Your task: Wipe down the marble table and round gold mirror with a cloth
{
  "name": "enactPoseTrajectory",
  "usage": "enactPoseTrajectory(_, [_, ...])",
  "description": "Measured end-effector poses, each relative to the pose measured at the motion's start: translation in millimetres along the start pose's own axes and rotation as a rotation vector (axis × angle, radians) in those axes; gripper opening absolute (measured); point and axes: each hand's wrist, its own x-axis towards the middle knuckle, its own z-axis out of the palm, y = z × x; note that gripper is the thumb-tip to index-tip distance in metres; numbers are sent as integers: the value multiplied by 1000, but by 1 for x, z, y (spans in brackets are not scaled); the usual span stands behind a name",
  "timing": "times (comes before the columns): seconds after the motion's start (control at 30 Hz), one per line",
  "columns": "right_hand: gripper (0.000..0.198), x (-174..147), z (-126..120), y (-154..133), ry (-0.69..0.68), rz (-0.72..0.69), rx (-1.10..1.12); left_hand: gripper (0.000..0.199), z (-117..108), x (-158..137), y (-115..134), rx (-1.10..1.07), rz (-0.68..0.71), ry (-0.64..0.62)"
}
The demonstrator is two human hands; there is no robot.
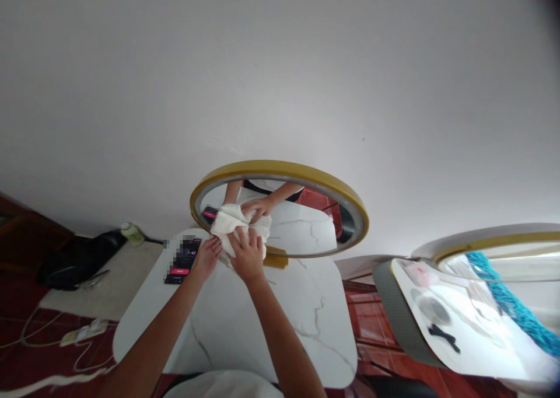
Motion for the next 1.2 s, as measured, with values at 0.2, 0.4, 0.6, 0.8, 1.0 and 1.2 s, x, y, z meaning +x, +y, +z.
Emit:
enactPoseTrajectory(0.2, [58,-24,56,2,-252,117,23,15,0,-2,5,15,-3,-55])
enactPoseTrajectory(0.4, [59,-40,69,6,-304,185,33,21,-7,-1,14,80,29,-45])
enactPoseTrajectory(0.6, [63,-24,23,-1,-111,115,31,21,-11,-4,34,99,152,-68])
enactPoseTrajectory(0.8, [68,3,-50,-15,191,110,-6,25,-23,-4,56,177,320,-168])
enactPoseTrajectory(1.0, [69,15,-52,-21,173,70,-20,20,-22,-9,73,288,349,-199])
enactPoseTrajectory(1.2, [60,-2,22,-29,-67,102,3,21,-21,-7,76,354,313,-205])
